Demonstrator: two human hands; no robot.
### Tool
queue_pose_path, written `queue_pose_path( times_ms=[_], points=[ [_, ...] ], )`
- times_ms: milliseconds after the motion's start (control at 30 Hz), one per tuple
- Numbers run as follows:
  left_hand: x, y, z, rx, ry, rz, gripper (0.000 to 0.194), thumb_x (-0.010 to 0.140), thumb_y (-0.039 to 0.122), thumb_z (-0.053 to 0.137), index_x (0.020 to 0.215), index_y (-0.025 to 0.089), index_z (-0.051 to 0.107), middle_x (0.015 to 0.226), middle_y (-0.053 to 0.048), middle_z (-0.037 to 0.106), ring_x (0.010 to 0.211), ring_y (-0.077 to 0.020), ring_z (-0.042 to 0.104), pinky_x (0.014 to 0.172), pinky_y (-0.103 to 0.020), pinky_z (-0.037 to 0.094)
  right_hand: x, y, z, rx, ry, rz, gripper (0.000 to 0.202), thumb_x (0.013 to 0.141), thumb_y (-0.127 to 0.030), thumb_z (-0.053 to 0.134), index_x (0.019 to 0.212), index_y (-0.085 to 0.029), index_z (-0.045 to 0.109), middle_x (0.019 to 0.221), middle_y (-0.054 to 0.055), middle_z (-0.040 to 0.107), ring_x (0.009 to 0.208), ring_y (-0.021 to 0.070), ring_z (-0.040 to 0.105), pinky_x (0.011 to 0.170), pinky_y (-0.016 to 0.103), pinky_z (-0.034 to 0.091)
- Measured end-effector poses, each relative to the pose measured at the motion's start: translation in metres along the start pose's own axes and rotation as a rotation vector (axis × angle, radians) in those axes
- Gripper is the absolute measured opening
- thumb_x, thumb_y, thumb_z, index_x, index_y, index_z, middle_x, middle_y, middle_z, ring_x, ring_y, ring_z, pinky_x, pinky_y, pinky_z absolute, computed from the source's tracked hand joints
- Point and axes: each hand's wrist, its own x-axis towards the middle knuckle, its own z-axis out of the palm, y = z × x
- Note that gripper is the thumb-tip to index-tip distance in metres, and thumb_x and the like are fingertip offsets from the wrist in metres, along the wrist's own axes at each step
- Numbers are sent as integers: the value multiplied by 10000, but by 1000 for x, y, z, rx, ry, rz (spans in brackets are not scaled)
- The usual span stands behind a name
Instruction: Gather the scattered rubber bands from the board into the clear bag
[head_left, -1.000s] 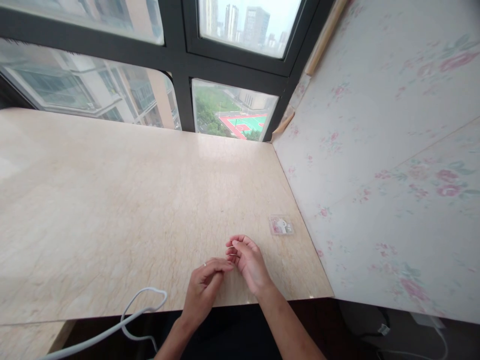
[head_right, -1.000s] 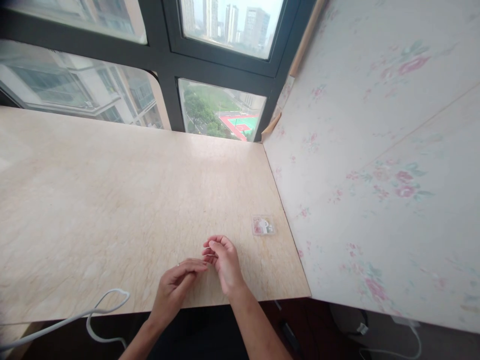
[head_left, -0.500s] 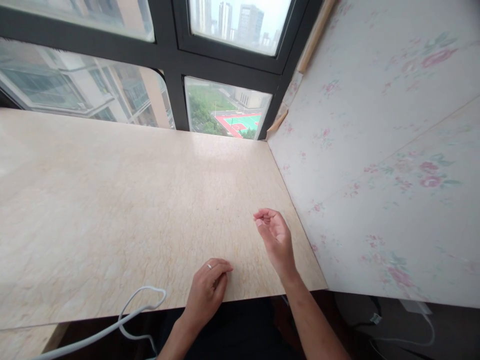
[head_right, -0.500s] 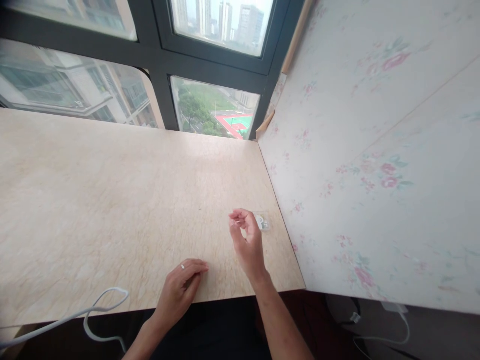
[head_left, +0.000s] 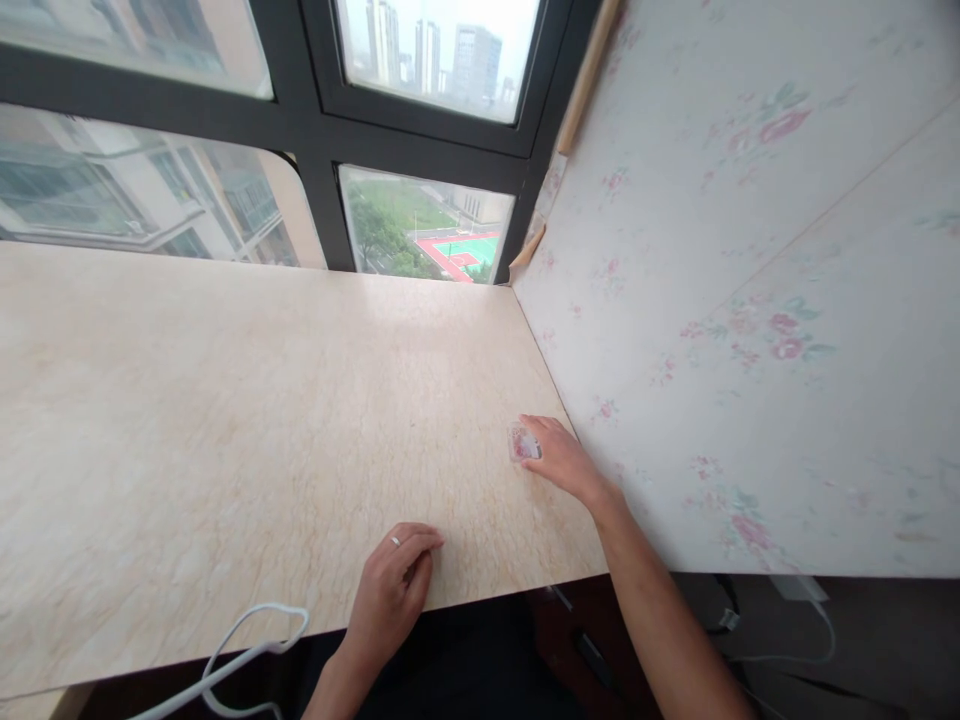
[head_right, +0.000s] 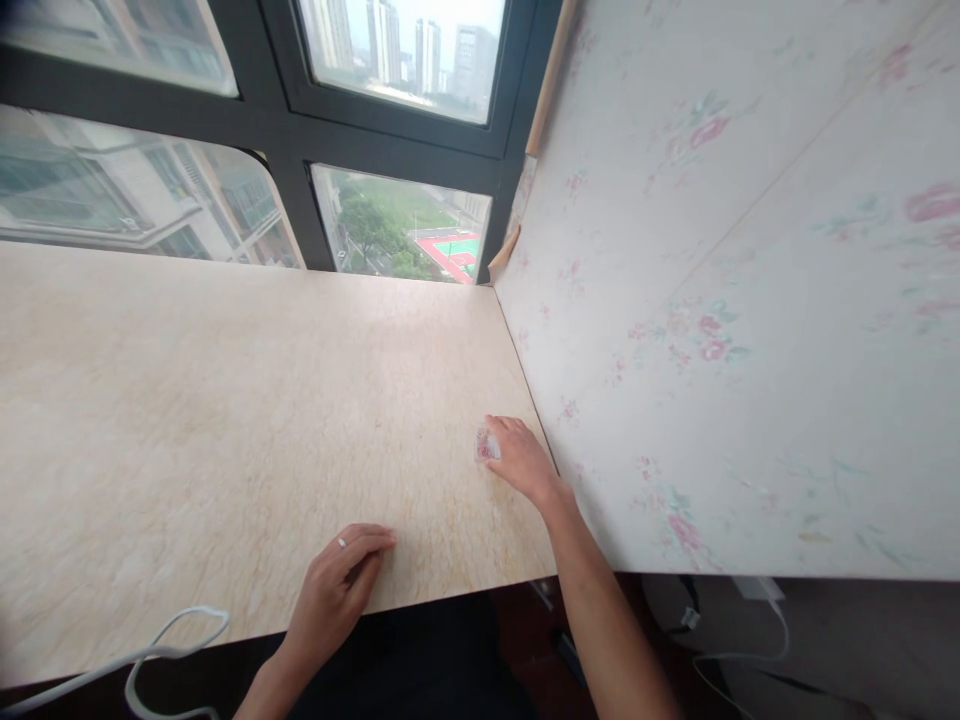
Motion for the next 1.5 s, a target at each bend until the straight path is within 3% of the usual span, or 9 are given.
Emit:
queue_pose_path(
  times_ms=[133,267,400,533,700,933,1133,1500],
  points=[
    [0,0,1,11,-2,0,212,872,155,450,872,195,658,893,-74,676,861,-185,648,744,-315,553,2,-10,-5,3,52,23,565,465,-107,817,992,-271,697,1031,47,649,1113,283,504,1024,486,298],
    [1,0,1,-12,-1,-35,207,872,167,455,853,193,659,877,-71,676,848,-184,647,735,-313,552,-1,-25,-3,79,-15,112,479,582,-272,812,1044,-241,689,979,37,664,886,204,590,777,341,457],
    [7,3,2,-120,-5,-162,181,880,217,475,901,199,654,904,-64,676,847,-186,648,757,-337,548,-3,-48,4,380,-208,210,287,705,-345,740,939,-182,710,826,14,664,720,132,576,633,237,433],
    [23,13,10,-462,-21,-360,302,869,325,547,1147,207,550,1141,-102,613,952,-202,638,784,-349,553,-2,-64,19,531,-342,307,302,780,-444,664,877,-161,705,729,6,643,604,95,529,543,201,387],
    [51,24,23,-862,46,-506,592,796,381,649,1295,208,383,1328,-160,470,1119,-257,567,883,-415,520,2,-75,43,476,-447,281,329,814,-457,621,932,-160,698,767,15,658,642,108,559,567,206,402],
    [69,21,21,-945,148,-664,580,772,426,674,1252,180,463,1153,-146,588,1067,-271,586,884,-410,488,7,-83,60,348,-493,135,313,814,-444,626,972,-183,697,900,25,677,832,157,613,713,249,457],
    [65,16,16,-1028,134,-673,480,813,448,623,1199,175,541,1132,-132,628,1054,-272,597,870,-391,479,-3,-93,61,138,-449,54,339,766,-465,675,986,-207,685,926,16,667,803,163,618,674,261,497],
    [57,10,8,-1077,145,-545,430,788,375,672,1166,175,626,1118,-126,666,1083,-291,590,960,-435,423,-8,-120,45,-3,-489,-86,271,794,-382,667,1026,-248,707,1021,5,698,935,191,635,788,312,502]
  ],
)
